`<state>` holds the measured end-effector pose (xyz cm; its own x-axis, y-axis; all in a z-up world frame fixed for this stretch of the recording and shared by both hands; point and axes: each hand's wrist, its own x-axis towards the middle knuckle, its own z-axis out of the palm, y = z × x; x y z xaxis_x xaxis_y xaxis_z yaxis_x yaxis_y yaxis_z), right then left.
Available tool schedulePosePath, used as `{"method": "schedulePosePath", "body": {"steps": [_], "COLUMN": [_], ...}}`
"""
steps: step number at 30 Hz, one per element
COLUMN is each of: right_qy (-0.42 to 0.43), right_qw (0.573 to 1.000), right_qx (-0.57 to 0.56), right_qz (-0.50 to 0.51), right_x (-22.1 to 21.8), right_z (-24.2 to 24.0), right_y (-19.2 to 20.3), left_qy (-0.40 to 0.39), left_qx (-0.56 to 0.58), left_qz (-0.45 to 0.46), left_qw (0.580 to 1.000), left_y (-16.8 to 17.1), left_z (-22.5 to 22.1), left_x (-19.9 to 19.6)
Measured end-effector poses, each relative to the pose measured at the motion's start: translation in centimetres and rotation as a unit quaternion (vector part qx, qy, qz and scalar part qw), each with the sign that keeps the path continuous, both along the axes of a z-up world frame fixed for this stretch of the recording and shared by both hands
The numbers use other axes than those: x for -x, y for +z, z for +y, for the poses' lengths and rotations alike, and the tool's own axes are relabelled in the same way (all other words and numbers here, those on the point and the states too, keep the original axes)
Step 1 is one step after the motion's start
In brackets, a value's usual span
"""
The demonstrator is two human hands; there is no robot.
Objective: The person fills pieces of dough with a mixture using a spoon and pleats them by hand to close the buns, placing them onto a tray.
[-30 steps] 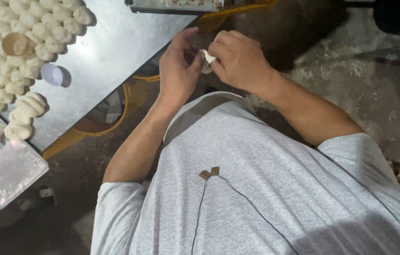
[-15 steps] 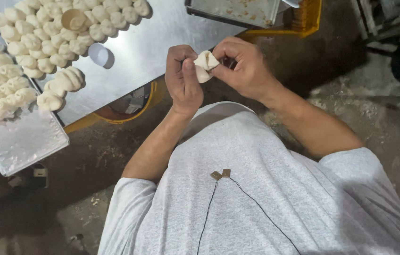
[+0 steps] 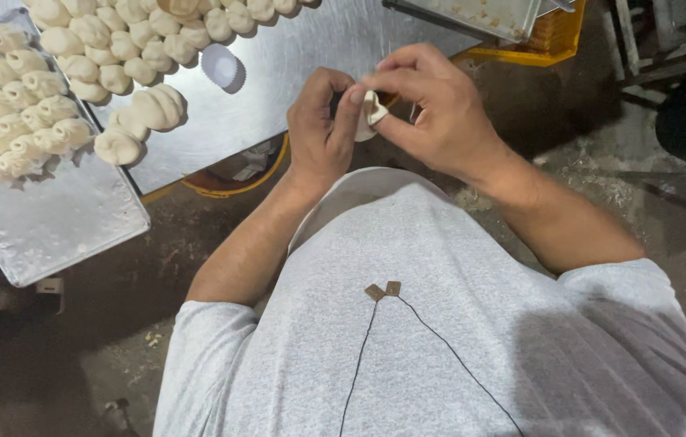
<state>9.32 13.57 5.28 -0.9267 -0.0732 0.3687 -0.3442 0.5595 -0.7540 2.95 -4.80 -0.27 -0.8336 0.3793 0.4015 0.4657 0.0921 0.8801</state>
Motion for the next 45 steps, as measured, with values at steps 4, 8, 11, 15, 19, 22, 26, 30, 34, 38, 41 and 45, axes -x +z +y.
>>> {"method": "schedulePosePath", "body": {"steps": [4, 8, 11, 15, 19, 22, 26, 30, 34, 38, 41, 45], "right_qy": [-0.016, -0.038, -0.023, -0.039, -0.009, -0.02, -0.004, 0.026, 0.064, 0.047, 0.107, 0.19], "right_qw": [0.997, 0.997, 0.996, 0.993, 0.998, 0.996, 0.99, 0.988, 0.997, 0.977, 0.985, 0.965], "right_qx": [0.037, -0.071, -0.051, 0.112, 0.06, -0.082, -0.095, 0.151, 0.007, -0.113, 0.041, 0.173], "right_qz": [-0.061, 0.016, 0.065, -0.026, -0.034, 0.026, 0.104, -0.029, 0.05, 0.176, 0.129, 0.058], "right_x": [1.2, 0.9, 1.0, 1.7, 1.4, 1.3, 1.7, 1.9, 2.1, 2.8, 2.7, 2.9], "right_z": [-1.6, -3.1, -3.7, -2.9, -2.7, -2.6, 0.1, 2.6, 5.0, 8.2, 10.3, 11.5], "right_y": [0.1, -0.1, -0.3, -0.1, 0.3, 1.0, 3.0, 4.1, 3.0, 1.8, 1.9, 1.7], "left_qy": [-0.005, -0.026, -0.042, -0.071, -0.058, -0.065, -0.101, -0.07, -0.043, -0.044, -0.056, -0.008], "left_qx": [-0.001, 0.01, 0.028, -0.088, -0.033, 0.018, 0.013, -0.038, 0.017, 0.097, 0.026, -0.015], "left_qz": [0.011, -0.001, -0.018, 0.111, 0.155, 0.109, 0.105, 0.239, 0.175, 0.069, 0.097, 0.225], "left_qw": [1.0, 1.0, 0.999, 0.987, 0.986, 0.992, 0.989, 0.968, 0.984, 0.992, 0.993, 0.974], "left_y": [0.9, 1.5, 2.2, 2.8, 1.9, 1.7, 3.7, 5.5, 5.0, 5.6, 7.3, 7.5], "left_z": [-1.3, -2.2, -3.0, -3.6, -3.1, -2.2, -1.7, 0.3, 3.6, 5.4, 5.6, 7.9], "left_x": [2.0, 2.3, 2.5, 3.9, 3.5, 2.9, 3.6, 3.6, 2.1, 2.3, 2.2, 0.7]}}
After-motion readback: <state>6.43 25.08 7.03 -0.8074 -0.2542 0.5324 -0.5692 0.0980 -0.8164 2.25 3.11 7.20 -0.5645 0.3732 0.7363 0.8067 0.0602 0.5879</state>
